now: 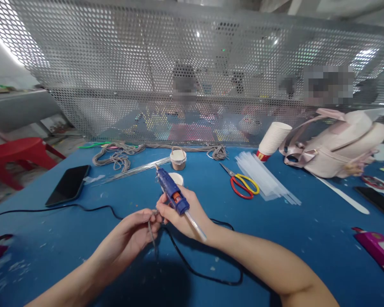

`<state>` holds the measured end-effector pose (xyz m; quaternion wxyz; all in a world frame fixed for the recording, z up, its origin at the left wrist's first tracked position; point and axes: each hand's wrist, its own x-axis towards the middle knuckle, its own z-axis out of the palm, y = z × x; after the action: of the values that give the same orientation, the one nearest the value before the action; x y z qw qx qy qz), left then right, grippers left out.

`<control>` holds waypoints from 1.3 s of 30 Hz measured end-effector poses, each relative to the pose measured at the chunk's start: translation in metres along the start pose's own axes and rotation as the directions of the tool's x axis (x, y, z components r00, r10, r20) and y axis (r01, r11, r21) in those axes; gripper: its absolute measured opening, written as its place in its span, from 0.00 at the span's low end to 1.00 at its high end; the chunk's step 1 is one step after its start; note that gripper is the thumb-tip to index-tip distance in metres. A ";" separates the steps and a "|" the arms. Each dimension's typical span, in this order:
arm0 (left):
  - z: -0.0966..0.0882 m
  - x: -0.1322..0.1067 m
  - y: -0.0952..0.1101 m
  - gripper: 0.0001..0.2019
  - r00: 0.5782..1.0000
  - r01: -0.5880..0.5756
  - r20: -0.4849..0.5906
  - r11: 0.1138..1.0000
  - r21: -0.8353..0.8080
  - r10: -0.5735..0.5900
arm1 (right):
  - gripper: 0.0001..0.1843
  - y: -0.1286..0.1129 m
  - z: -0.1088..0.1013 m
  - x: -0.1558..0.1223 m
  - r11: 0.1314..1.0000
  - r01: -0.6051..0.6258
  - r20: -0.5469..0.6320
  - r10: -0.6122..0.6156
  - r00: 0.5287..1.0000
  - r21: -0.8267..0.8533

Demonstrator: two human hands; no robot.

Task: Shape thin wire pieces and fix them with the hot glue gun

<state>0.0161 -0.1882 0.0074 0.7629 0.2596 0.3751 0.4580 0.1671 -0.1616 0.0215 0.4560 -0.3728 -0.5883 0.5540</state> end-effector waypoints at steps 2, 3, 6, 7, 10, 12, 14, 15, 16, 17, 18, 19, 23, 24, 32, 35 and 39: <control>0.000 0.000 0.001 0.05 1.000 0.003 0.014 1.000 0.022 -0.003 | 0.08 0.000 -0.001 0.000 1.000 -0.001 -0.012 0.001 1.000 -0.014; 0.000 0.000 0.002 0.06 1.000 0.003 0.015 0.999 0.042 -0.003 | 0.08 0.000 -0.002 0.001 1.000 -0.004 -0.016 0.004 1.000 -0.022; 0.001 -0.002 0.004 0.06 1.000 -0.011 0.002 0.992 0.126 0.011 | 0.09 -0.001 -0.004 0.002 0.998 -0.027 -0.025 0.026 0.999 -0.050; 0.001 -0.002 0.004 0.06 1.000 -0.016 -0.006 0.988 0.155 0.017 | 0.09 -0.002 -0.004 0.003 0.998 -0.034 -0.025 0.033 0.999 -0.056; 0.001 -0.003 0.003 0.08 0.999 -0.021 -0.030 0.972 0.235 0.029 | 0.08 -0.001 -0.005 0.003 0.997 -0.042 -0.018 0.041 0.999 -0.065; 0.000 -0.003 0.002 0.09 0.998 -0.025 -0.041 0.963 0.267 0.038 | 0.07 0.000 -0.006 0.003 0.997 -0.038 -0.017 0.037 0.999 -0.066; -0.001 -0.003 0.001 0.09 0.998 -0.035 -0.048 0.959 0.282 0.051 | 0.07 0.001 -0.006 0.003 0.998 -0.038 -0.017 0.038 0.999 -0.056; -0.002 -0.002 0.001 0.09 0.997 -0.038 -0.052 0.957 0.286 0.055 | 0.07 0.002 -0.006 0.003 0.998 -0.038 -0.019 0.037 0.999 -0.047; -0.002 -0.002 0.001 0.09 0.997 -0.039 -0.059 0.956 0.289 0.058 | 0.06 0.002 -0.007 0.004 0.998 -0.039 -0.021 0.038 0.999 -0.039; -0.002 -0.002 0.001 0.10 0.996 -0.037 -0.067 0.956 0.292 0.060 | 0.07 0.002 -0.007 0.004 0.999 -0.042 -0.022 0.041 0.999 -0.033; -0.003 -0.002 0.001 0.10 0.995 -0.034 -0.077 0.955 0.296 0.060 | 0.07 0.001 -0.007 0.004 0.999 -0.045 -0.027 0.044 0.999 -0.030; -0.003 -0.002 0.001 0.10 0.994 -0.030 -0.087 0.954 0.300 0.059 | 0.07 0.001 -0.007 0.004 0.998 -0.049 -0.033 0.048 0.998 -0.029; -0.002 -0.003 0.002 0.11 0.994 -0.020 -0.092 0.945 0.326 0.053 | 0.07 0.000 -0.008 0.005 0.998 -0.061 -0.072 0.058 0.996 -0.034; -0.001 -0.003 0.002 0.11 0.994 -0.019 -0.092 0.944 0.329 0.052 | 0.06 0.000 -0.008 0.006 0.998 -0.060 -0.081 0.057 0.995 -0.033; -0.003 -0.001 0.004 0.12 0.988 -0.036 -0.130 0.946 0.322 0.082 | 0.07 -0.010 -0.014 0.005 0.988 0.029 -0.136 -0.049 0.990 -0.152; -0.005 0.001 0.003 0.12 0.982 -0.069 -0.145 0.949 0.307 0.118 | 0.10 -0.019 -0.021 -0.004 0.959 0.136 -0.165 -0.181 0.970 -0.250; -0.006 0.003 0.001 0.11 0.980 -0.090 -0.145 0.954 0.284 0.136 | 0.11 -0.016 -0.031 -0.025 0.902 0.157 -0.077 -0.204 0.976 -0.401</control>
<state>0.0113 -0.1845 0.0036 0.6585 0.3463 0.4810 0.4638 0.2054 -0.1770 0.0329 0.4550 -0.4322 -0.6918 0.3571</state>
